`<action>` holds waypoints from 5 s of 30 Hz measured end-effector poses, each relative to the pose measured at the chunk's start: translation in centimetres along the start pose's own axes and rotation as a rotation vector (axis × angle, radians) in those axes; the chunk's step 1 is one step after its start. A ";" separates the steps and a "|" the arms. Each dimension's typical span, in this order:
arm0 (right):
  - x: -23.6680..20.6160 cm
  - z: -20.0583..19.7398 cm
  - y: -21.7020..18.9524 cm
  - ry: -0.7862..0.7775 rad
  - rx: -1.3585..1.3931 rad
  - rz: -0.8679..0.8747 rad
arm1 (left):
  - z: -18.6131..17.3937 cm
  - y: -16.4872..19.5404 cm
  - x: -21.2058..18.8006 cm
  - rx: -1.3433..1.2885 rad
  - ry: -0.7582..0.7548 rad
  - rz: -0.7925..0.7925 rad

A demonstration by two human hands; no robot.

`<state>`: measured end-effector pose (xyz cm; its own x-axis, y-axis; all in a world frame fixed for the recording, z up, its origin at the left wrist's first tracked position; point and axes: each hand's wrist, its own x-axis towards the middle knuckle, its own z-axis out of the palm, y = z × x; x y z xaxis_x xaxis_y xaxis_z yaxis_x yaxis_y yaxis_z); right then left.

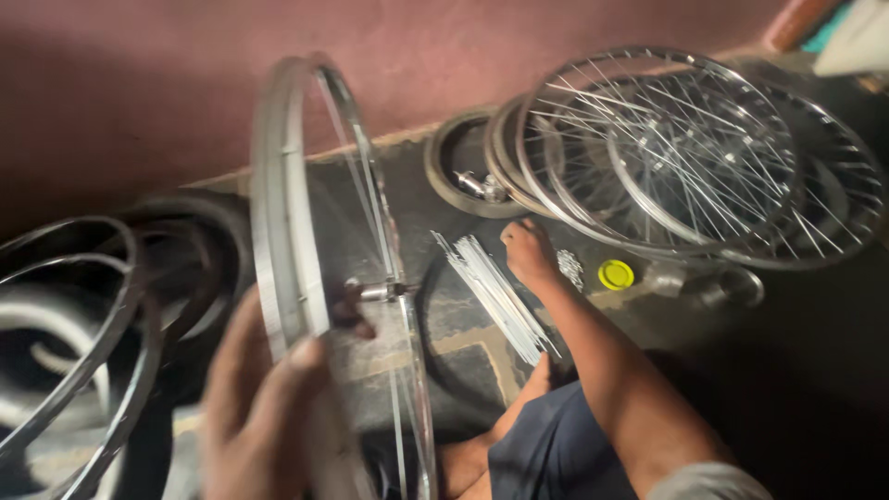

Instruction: The person sits on the floor lacing a bicycle wheel, threading spokes through the hub flange and inserting them into the rim holes, tightening and arranging the spokes by hand while turning the rim. Finished spoked wheels and inner tubes lie around the work area.

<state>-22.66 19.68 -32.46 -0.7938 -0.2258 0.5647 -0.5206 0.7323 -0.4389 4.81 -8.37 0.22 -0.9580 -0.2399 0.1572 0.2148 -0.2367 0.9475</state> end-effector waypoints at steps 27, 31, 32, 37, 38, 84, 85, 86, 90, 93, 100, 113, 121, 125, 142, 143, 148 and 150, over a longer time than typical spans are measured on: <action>10.3 -34.9 -42.5 -0.325 -0.084 -0.335 | 3.5 4.3 -2.3 0.029 -0.317 0.139; 10.2 -34.9 -42.5 -0.348 -0.060 -0.302 | 3.2 4.5 -2.4 0.019 -0.312 0.142; 10.1 -34.9 -42.6 -0.341 -0.038 -0.322 | 3.1 4.5 -2.4 0.002 -0.320 0.142; 9.3 -35.0 -43.3 -0.256 0.017 -0.542 | 2.9 4.6 -2.1 -0.033 -0.348 0.160; 9.3 -34.9 -43.4 -0.233 0.010 -0.568 | 2.8 4.6 -2.1 -0.042 -0.342 0.145; 10.8 -34.0 -42.4 -0.591 -0.220 -0.828 | -0.3 -1.1 -1.2 -0.350 -0.281 -0.060; 10.8 -34.0 -42.4 -0.589 -0.225 -0.855 | -0.6 -1.4 -1.1 -0.259 -0.274 -0.072; 10.7 -34.0 -42.5 -0.585 -0.229 -0.884 | -0.8 -1.6 -1.1 -0.195 -0.277 -0.053; 10.8 -33.7 -43.0 -0.598 -0.221 -0.856 | -1.4 -2.5 -0.7 -0.196 -0.321 0.006; 10.7 -33.8 -43.2 -0.610 -0.172 -0.826 | -1.4 -3.4 -0.5 -0.288 -0.323 -0.008; 10.5 -33.8 -43.5 -0.649 -0.166 -0.729 | -1.1 -6.0 0.4 -0.553 -0.368 -0.070; 9.3 -33.7 -43.4 -0.553 -0.198 -0.821 | -1.3 -5.7 0.5 -0.690 -0.462 -0.115; 7.4 -33.7 -43.6 -0.371 -0.065 -0.718 | -2.8 -5.5 0.3 -0.599 -0.451 -0.066; 5.0 -33.2 -43.6 -0.299 -0.081 -0.608 | -2.8 -5.7 0.4 -0.543 -0.441 -0.097; 3.1 -31.7 -43.0 -0.163 -0.063 -0.481 | -3.0 -6.8 0.1 -0.537 -0.405 -0.112; 3.0 -31.7 -43.0 -0.169 -0.053 -0.482 | -3.0 -6.8 0.0 -0.498 -0.369 -0.131; 2.4 -31.1 -42.8 -0.107 -0.047 -0.487 | -3.1 -7.0 -0.2 -0.421 -0.376 -0.106; 2.2 -30.8 -42.6 -0.110 -0.051 -0.491 | -3.4 -7.2 -0.2 -0.406 -0.375 -0.104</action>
<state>7.44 7.81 9.02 -0.4893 -0.6155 0.6178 -0.8267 0.5530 -0.1037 4.13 -9.80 -7.59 -0.9642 0.1374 0.2268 0.1003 -0.6027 0.7916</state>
